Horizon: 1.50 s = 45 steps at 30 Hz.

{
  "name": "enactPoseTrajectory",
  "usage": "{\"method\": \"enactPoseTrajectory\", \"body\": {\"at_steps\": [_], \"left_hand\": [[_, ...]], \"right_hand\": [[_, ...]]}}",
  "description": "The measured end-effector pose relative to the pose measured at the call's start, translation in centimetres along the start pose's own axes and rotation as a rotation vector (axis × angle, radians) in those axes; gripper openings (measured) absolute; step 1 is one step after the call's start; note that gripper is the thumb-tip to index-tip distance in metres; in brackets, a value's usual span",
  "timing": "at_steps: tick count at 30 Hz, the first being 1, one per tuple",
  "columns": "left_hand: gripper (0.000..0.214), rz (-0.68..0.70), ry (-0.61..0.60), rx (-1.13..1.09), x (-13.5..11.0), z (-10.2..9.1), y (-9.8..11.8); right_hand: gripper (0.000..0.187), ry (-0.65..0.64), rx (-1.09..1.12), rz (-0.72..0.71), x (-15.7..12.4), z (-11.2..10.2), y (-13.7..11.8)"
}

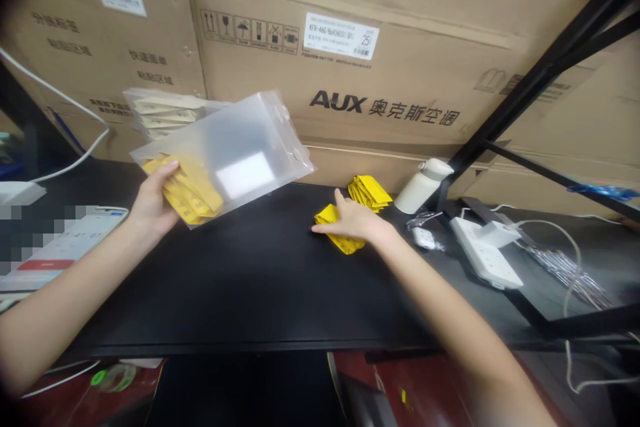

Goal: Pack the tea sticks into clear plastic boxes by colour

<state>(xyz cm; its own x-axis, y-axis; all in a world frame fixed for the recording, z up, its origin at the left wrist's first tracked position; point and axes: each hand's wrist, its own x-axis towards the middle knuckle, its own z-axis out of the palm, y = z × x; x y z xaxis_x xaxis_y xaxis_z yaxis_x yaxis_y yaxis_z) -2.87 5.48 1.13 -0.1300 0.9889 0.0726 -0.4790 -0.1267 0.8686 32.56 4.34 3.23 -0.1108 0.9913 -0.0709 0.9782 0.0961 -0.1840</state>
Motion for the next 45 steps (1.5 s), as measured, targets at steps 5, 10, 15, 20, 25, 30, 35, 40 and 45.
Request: {"method": "enactPoseTrajectory", "body": {"at_steps": [5,10,15,20,25,30,35,40,45], "left_hand": [[0.031,0.036,0.024,-0.093,0.1,0.4,-0.1],[0.027,0.102,0.037,-0.223,0.4,0.8,-0.3],[0.022,0.091,0.013,-0.216,0.3,0.7,-0.2],[0.018,0.084,0.019,-0.068,0.2,0.4,0.2],[0.019,0.053,0.013,-0.095,0.2,0.3,0.3],[0.023,0.065,0.046,-0.281,0.3,0.6,0.1],[0.022,0.043,0.012,-0.306,0.4,0.5,0.0],[0.021,0.026,-0.005,-0.272,0.3,0.4,0.0],[0.02,0.022,-0.005,-0.263,0.3,0.4,-0.1]], "right_hand": [[0.099,0.267,0.052,-0.465,-5.2,-1.4,3.8],[0.088,0.358,-0.28,-0.605,-7.3,1.7,6.8],[0.07,0.401,-0.283,-0.658,-5.2,4.3,7.1],[0.055,0.434,-0.374,-0.535,-2.3,4.6,5.8],[0.055,0.415,-0.464,-0.409,0.9,4.1,5.7],[0.055,0.387,-0.514,-0.335,3.6,3.6,6.5],[0.059,0.388,-0.559,-0.262,5.2,3.8,6.7],[0.069,0.4,-0.489,-0.222,6.3,4.5,6.8],[0.081,0.619,-0.193,-0.233,5.5,4.7,7.6]]}}
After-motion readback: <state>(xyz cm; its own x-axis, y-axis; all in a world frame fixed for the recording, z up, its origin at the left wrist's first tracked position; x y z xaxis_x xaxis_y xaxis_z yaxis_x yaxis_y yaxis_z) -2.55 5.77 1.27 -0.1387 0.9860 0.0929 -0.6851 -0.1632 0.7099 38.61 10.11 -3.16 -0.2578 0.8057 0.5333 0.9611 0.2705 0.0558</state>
